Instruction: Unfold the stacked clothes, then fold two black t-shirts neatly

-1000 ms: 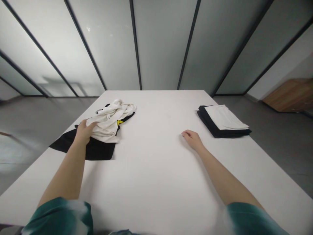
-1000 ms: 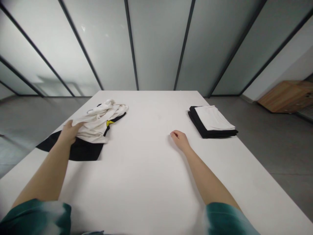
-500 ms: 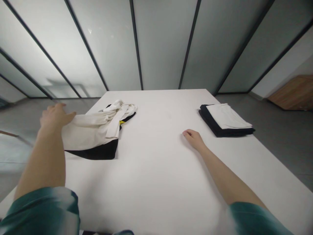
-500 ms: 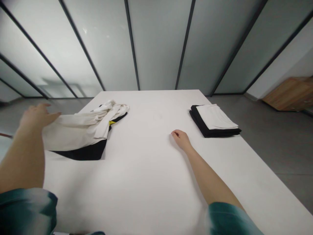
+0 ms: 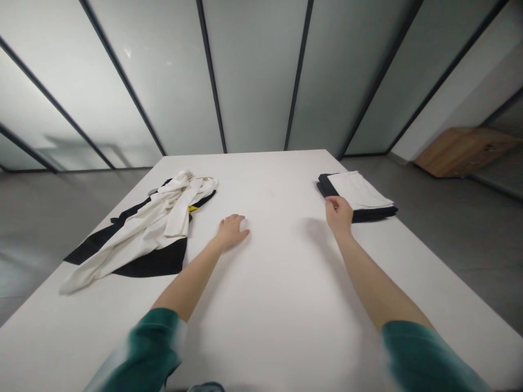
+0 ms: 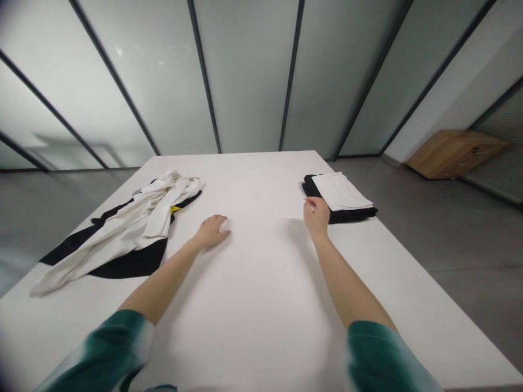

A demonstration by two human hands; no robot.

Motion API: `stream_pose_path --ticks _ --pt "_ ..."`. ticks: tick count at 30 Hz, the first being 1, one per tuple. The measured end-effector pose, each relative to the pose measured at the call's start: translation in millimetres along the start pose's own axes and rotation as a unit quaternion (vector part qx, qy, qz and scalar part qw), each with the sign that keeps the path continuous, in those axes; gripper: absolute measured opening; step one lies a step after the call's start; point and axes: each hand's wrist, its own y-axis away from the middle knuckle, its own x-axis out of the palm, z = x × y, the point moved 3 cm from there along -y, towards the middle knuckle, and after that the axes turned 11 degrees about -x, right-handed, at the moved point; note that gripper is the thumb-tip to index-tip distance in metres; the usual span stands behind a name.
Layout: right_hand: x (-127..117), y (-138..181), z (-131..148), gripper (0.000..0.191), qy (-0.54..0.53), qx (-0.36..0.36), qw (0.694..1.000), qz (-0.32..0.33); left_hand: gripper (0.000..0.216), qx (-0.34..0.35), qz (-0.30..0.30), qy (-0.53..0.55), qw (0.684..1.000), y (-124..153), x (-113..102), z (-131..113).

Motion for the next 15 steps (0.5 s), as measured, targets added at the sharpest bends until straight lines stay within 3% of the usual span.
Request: stream_pose_path --ticks 4,8,10,15 --pt "-29 -28 -36 0.044 0.193 -0.002 0.981 0.029 0.054 -0.023 -0.035 -0.011 0.999 6 14 -16" --pt "-36 -41 -69 0.054 0.293 0.065 0.938 0.171 0.053 -0.014 -0.052 -0.003 0.999 9 19 -13" --pt "-35 -47 -75 0.05 0.309 0.093 0.923 0.21 0.054 -0.014 -0.054 0.004 0.998 8 20 -11" --pt "-26 -57 -54 0.043 0.262 0.091 0.946 0.168 0.053 -0.025 -0.071 0.013 0.997 5 20 -12"
